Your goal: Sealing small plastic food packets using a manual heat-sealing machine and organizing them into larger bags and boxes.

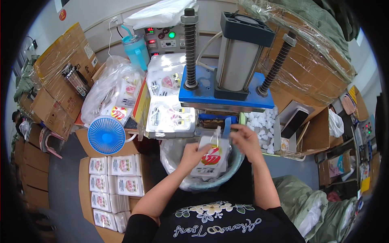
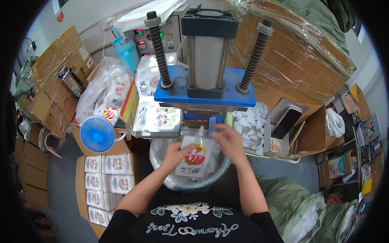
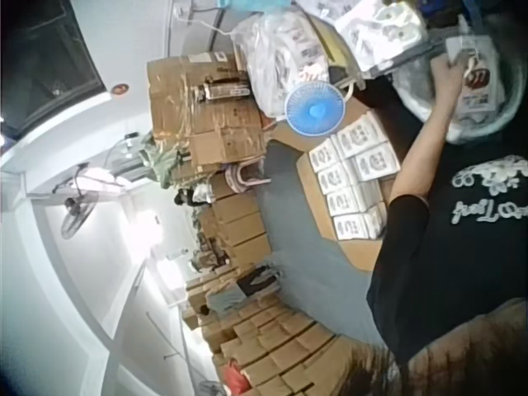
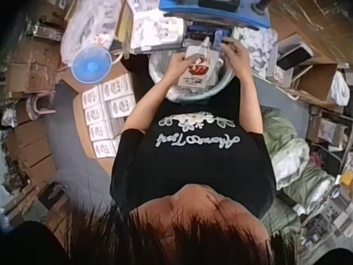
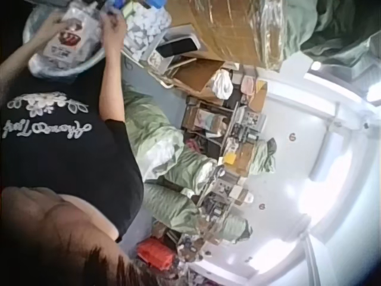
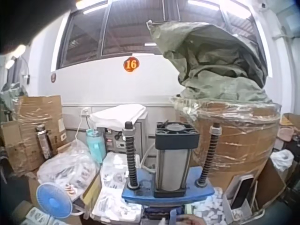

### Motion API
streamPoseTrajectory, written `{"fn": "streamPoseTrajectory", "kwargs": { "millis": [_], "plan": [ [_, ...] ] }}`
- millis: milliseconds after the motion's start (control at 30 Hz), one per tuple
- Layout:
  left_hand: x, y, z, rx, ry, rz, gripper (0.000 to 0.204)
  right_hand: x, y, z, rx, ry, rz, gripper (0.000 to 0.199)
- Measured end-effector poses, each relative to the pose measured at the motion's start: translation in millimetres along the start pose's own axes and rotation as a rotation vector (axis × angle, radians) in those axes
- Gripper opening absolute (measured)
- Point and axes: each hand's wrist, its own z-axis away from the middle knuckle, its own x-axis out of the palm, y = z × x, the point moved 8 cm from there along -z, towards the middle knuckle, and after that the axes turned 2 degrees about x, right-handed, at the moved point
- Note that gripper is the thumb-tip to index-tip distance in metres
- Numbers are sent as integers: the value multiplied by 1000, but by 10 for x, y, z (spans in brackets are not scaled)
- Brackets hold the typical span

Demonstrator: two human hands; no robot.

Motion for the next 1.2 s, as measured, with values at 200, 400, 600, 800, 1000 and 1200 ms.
{"fn": "streamPoseTrajectory", "kwargs": {
  "millis": [200,400,600,800,1000,1200],
  "plan": [
    [220,164,-283,-165,17,513,28,-523,673,-89,316,176,-1552,34],
    [14,193,-394,-116,22,360,33,-460,769,-99,243,-105,-1835,27],
    [-796,817,44,486,548,-1069,52,-500,853,-58,347,87,-1542,20],
    [-1111,611,323,527,455,-878,25,-493,610,7,193,77,-783,18],
    [-593,590,410,262,216,-241,18,72,-5,41,128,-24,-417,18],
    [-292,129,435,218,82,-89,10,514,-14,143,100,-308,-188,22]
  ]
}}
